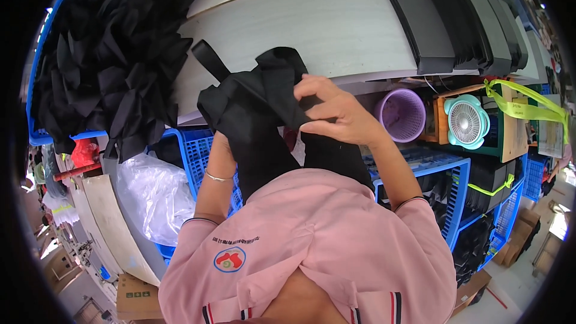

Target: Inspecting and turning black fabric garment components at a factory workstation.

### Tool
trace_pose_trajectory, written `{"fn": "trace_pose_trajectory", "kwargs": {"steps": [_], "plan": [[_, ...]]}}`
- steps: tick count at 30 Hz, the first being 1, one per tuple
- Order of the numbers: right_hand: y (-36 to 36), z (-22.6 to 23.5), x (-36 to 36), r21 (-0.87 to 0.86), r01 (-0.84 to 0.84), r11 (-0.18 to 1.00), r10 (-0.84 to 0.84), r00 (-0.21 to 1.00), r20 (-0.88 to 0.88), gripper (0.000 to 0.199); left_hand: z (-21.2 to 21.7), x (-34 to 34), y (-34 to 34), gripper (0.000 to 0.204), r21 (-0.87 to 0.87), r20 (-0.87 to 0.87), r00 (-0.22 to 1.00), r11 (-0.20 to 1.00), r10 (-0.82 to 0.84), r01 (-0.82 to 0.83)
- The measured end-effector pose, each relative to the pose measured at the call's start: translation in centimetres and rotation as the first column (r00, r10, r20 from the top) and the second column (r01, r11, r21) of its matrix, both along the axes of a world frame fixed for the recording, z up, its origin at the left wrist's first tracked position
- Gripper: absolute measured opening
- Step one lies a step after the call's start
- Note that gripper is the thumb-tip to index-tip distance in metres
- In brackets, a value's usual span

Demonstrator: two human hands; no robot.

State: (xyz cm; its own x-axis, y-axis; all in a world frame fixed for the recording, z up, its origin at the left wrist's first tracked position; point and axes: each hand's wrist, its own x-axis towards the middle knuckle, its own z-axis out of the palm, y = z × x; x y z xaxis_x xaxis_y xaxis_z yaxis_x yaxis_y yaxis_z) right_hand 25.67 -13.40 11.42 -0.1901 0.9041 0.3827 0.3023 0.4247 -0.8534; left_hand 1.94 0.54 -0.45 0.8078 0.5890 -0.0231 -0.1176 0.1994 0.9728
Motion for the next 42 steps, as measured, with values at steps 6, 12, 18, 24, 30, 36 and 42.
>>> {"fn": "trace_pose_trajectory", "kwargs": {"steps": [6, 12, 18, 24, 30, 36, 42], "plan": [[5.1, 1.4, 6.2, 0.085, 0.356, 0.931, -0.364, 0.923, 0.125, 0.018, 4.1, 0.5, 1.1, 0.042, -0.558, 0.037, 0.971, 0.811, 0.237, -0.177], [8.9, -3.0, 8.2, 0.202, 0.828, 0.522, -0.830, 0.548, -0.102, 0.020, 5.8, 2.8, -3.0, 0.022, -0.199, -0.113, 0.914, 0.892, 0.391, -0.406], [4.6, -6.5, 1.8, -0.459, 0.496, 0.737, -0.666, 0.651, -0.365, 0.025, 4.6, 4.9, 3.8, 0.046, 0.034, -0.021, 0.716, 0.716, 0.698, -0.697], [6.2, -6.0, -1.7, -0.574, 0.227, 0.787, -0.592, 0.542, -0.597, 0.052, 5.3, 8.7, 4.3, 0.057, -0.496, 0.119, 0.964, 0.856, 0.238, -0.149], [4.2, -5.2, 1.5, -0.490, 0.251, 0.835, -0.541, 0.533, -0.650, 0.020, 3.1, 8.9, 2.6, 0.058, -0.749, 0.511, 0.828, 0.592, 0.230, 0.298], [3.8, -7.3, 4.4, -0.524, 0.379, 0.763, -0.632, 0.611, -0.478, 0.034, 5.8, 10.5, 1.8, 0.055, -0.745, 0.525, 0.851, 0.491, 0.015, 0.452], [3.3, -7.0, 4.7, -0.552, 0.067, 0.831, -0.504, 0.509, -0.697, 0.049, 5.4, 10.5, 1.9, 0.040, -0.412, 0.169, 0.986, 0.909, 0.016, 0.056]]}}
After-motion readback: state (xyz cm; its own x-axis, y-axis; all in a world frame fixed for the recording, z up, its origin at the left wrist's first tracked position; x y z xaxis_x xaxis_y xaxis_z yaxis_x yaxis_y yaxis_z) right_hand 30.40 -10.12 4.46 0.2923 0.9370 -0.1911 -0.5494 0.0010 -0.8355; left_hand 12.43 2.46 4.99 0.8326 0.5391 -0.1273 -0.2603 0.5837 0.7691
